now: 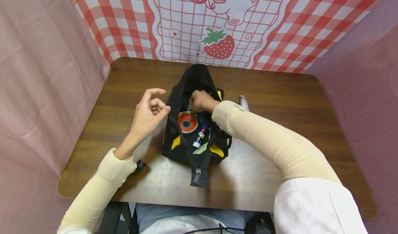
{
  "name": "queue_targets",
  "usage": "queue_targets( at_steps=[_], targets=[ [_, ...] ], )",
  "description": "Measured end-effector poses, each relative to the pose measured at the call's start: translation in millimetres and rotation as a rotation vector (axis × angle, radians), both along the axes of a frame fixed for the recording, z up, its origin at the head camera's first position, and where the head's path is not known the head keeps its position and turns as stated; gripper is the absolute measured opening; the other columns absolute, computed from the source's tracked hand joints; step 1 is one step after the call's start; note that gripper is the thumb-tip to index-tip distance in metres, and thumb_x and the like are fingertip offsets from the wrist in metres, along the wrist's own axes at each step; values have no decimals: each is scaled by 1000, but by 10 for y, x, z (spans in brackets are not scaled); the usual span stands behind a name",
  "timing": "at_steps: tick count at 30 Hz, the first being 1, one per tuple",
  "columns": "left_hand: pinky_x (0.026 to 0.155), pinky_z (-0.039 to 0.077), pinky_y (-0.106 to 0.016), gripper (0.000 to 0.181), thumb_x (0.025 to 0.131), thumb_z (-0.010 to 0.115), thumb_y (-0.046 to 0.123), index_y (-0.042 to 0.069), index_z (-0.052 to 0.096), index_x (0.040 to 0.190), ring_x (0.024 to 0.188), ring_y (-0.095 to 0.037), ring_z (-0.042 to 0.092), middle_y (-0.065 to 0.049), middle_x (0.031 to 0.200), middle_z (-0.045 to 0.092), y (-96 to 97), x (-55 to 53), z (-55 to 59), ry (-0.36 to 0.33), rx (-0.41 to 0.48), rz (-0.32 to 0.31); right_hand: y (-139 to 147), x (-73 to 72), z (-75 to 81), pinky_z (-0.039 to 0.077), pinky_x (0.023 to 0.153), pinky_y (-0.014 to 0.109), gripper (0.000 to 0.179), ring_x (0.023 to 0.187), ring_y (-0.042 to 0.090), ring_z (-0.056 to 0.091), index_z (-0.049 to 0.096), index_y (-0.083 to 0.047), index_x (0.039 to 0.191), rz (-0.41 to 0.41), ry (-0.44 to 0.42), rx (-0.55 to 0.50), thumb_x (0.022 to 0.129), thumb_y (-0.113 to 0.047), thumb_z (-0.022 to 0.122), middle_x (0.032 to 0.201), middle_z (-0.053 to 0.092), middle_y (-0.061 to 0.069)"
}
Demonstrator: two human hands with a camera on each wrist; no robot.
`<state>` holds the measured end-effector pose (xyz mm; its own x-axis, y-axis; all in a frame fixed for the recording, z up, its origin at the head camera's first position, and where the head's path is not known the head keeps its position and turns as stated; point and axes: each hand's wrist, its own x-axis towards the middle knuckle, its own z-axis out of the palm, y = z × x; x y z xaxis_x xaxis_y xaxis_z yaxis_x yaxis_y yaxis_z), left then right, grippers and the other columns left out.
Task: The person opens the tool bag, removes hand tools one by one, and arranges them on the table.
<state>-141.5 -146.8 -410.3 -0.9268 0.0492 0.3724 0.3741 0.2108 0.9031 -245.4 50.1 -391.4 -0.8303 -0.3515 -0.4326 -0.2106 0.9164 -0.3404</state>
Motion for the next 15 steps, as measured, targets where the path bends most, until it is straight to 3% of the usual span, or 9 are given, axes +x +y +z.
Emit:
queue_targets(
  at_steps=[7,15],
  targets=[
    [56,46,-19,48,85,73,8,7,53,129,58,-14,56,-3,71,67,-18,5,-12,1,-3,1,25,-16,-79,50,66,29,23,78,21,61,75,-8,90,-7,-12,-36,74,-15,90,85,69,4],
    [57,45,-19,48,85,72,8,8,54,129,59,-13,56,-2,71,67,-29,-1,-19,-1,-19,7,49,-15,-125,52,79,38,21,80,25,62,73,-10,83,-25,2,-57,74,-15,91,77,69,2]
  ],
)
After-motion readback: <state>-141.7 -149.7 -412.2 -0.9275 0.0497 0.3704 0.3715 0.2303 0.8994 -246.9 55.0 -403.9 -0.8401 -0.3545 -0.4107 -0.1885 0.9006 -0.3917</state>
